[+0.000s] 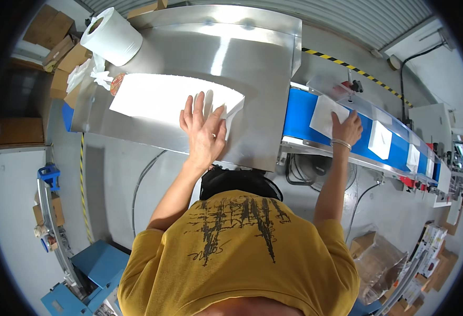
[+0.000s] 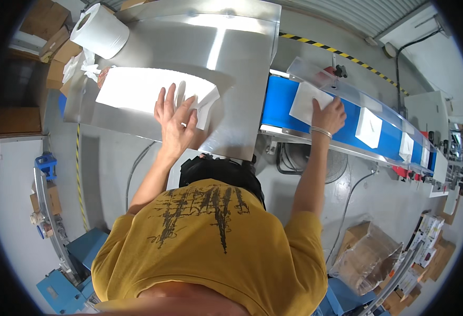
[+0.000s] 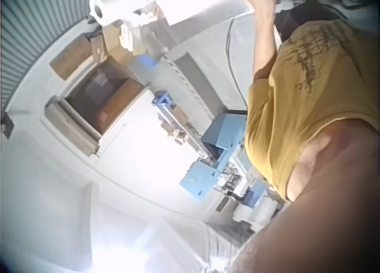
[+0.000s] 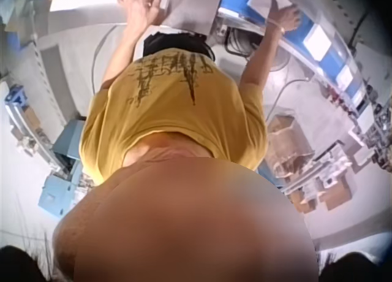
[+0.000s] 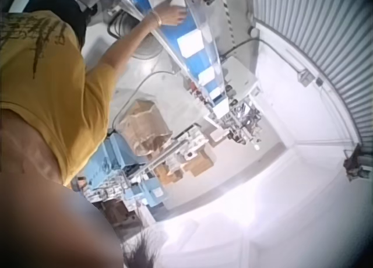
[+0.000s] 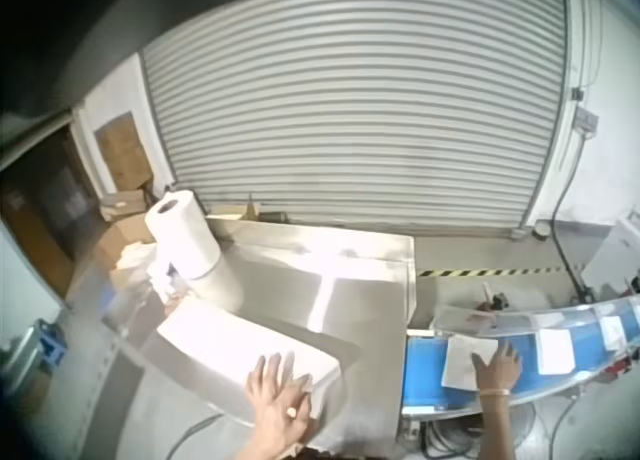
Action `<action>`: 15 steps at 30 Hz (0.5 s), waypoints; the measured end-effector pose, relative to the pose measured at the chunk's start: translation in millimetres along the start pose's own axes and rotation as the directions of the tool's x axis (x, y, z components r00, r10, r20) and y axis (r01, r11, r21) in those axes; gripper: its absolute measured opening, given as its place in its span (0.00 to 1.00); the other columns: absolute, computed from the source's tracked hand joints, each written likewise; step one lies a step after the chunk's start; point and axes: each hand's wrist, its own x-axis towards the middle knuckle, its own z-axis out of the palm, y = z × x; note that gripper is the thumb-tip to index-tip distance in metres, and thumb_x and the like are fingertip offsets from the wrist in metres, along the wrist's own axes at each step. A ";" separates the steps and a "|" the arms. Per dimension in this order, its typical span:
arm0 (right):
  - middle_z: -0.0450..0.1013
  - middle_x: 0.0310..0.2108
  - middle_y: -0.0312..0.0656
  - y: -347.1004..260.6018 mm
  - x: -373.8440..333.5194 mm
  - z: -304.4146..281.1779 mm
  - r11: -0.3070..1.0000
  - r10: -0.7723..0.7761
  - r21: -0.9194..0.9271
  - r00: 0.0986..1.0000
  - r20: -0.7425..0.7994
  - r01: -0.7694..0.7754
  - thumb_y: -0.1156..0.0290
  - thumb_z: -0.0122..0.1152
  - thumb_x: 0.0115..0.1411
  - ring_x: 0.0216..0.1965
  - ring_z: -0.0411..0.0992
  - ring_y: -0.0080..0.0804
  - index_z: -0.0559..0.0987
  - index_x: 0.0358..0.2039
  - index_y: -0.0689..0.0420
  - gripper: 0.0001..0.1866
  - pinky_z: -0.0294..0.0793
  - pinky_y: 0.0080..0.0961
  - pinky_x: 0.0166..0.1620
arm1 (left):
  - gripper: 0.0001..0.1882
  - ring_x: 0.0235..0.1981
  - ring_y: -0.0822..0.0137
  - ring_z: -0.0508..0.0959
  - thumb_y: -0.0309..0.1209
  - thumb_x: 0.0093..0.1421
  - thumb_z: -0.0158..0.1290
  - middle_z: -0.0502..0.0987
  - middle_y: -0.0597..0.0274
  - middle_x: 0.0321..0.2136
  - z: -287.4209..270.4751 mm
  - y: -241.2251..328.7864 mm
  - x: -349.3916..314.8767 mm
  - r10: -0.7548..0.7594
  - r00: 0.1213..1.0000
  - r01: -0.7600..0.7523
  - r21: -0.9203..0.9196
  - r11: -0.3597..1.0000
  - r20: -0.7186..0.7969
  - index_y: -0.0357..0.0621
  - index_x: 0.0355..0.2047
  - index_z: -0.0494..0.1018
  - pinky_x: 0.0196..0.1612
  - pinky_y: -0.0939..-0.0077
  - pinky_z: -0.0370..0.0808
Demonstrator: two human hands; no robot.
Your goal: The recorder is folding paper sheets, placing them onto a conveyor belt, and adjusting components of a paper-processing machine.
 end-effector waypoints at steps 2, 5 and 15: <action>0.69 0.47 0.49 -27.4 -1.7 -5.7 0.727 -0.473 0.594 0.878 0.068 0.345 0.60 0.71 0.43 0.47 0.67 0.46 0.70 0.49 0.58 0.33 0.66 0.37 0.51 | 0.17 0.63 0.42 0.48 0.24 0.48 0.55 0.55 0.47 0.60 -2.0 -0.1 -1.0 0.000 0.999 0.002 -0.043 0.999 0.036 0.49 0.40 0.78 0.61 0.45 0.43; 0.61 0.56 0.48 -111.3 -36.8 -24.0 0.421 -0.829 0.839 0.521 0.202 0.345 0.61 0.71 0.43 0.62 0.52 0.44 0.65 0.56 0.54 0.40 0.52 0.39 0.62 | 0.16 0.64 0.42 0.46 0.25 0.47 0.55 0.53 0.48 0.61 -5.3 -2.0 0.9 0.014 0.996 -0.008 -0.072 0.997 0.088 0.51 0.38 0.79 0.61 0.45 0.40; 0.74 0.36 0.42 -98.2 -52.2 30.0 0.258 -0.567 0.883 0.679 0.467 -0.392 0.58 0.62 0.56 0.38 0.71 0.26 0.72 0.42 0.63 0.22 0.70 0.24 0.44 | 0.16 0.63 0.41 0.46 0.30 0.51 0.55 0.52 0.44 0.61 -12.5 -17.9 2.2 0.001 0.998 0.000 -0.012 1.000 0.057 0.49 0.42 0.76 0.61 0.46 0.45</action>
